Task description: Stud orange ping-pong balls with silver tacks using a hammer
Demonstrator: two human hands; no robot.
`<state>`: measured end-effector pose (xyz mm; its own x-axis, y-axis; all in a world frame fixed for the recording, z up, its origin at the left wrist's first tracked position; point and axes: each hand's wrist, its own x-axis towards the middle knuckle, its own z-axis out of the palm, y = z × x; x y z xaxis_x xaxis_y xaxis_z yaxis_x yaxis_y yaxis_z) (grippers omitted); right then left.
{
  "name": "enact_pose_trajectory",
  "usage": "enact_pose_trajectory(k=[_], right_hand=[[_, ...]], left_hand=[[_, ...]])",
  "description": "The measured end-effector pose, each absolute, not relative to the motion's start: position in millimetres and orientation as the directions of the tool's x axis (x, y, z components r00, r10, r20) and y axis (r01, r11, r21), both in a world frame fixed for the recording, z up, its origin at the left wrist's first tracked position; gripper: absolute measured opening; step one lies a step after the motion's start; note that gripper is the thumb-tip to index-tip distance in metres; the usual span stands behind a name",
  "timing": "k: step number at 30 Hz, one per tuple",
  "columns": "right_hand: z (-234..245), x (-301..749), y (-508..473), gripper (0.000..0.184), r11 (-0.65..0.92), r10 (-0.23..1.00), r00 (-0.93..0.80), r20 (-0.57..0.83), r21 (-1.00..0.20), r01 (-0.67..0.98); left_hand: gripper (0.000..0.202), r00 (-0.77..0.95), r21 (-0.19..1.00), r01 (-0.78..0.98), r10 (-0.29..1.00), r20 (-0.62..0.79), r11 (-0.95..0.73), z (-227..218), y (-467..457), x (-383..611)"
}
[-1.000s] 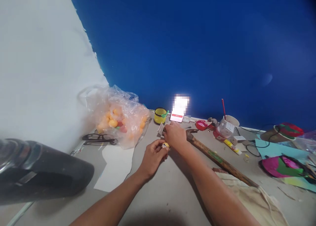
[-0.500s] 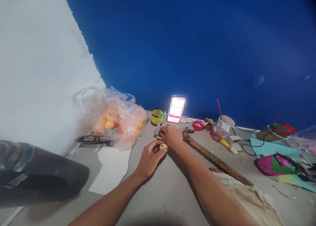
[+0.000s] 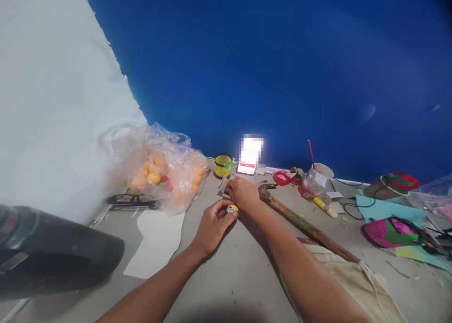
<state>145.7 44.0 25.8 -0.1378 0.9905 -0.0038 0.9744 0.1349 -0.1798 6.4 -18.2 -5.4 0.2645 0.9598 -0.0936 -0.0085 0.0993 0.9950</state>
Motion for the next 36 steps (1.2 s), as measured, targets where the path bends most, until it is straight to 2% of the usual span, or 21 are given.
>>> enact_pose_trajectory(k=[5,10,14,18,22,27,30,33,36], right_hand=[[22.8,149.8,43.1,0.027,0.14,0.99,-0.134,0.041,-0.22,0.965],[19.1,149.9,43.8,0.019,0.105,0.988,-0.065,0.137,-0.307,0.946],[12.5,149.8,46.7,0.01,0.12,0.978,-0.032,0.208,-0.429,0.895],[1.6,153.4,51.3,0.012,0.168,0.962,-0.013,0.271,-0.559,0.812],[-6.1,158.4,57.5,0.008,0.194,0.961,0.013,0.276,-0.707,0.68],[-4.6,166.5,63.0,0.01,0.152,0.978,0.071,0.197,-0.901,0.406],[4.0,172.2,62.8,0.015,0.069,0.993,0.089,0.078,-0.992,0.105],[17.9,176.5,59.5,0.034,-0.058,0.998,0.015,-0.064,-0.965,-0.257],[30.0,177.9,50.6,0.046,-0.16,0.987,-0.093,-0.132,-0.87,-0.467]], left_hand=[[0.03,0.267,0.997,0.023,0.96,-0.081,0.077,-5.5,-17.5,5.2],[0.03,0.265,0.996,0.044,0.96,-0.088,0.079,-3.7,-17.6,5.4],[0.031,0.265,0.996,0.032,0.96,-0.086,0.08,-4.7,-17.5,5.6],[0.03,0.276,0.997,0.028,0.958,-0.081,0.076,-6.2,-17.8,5.7],[0.031,0.271,0.996,0.014,0.958,-0.094,0.093,-5.0,-18.7,6.1],[0.034,0.279,0.985,-0.095,0.954,-0.11,0.141,-3.6,-18.3,7.1],[0.045,0.236,0.961,-0.218,0.965,-0.115,0.168,-5.6,-15.8,5.9],[0.052,0.24,0.912,-0.338,0.958,-0.158,0.235,-7.9,-12.8,2.7],[0.053,0.275,0.853,-0.429,0.942,-0.191,0.298,-6.6,-10.7,-0.9]])
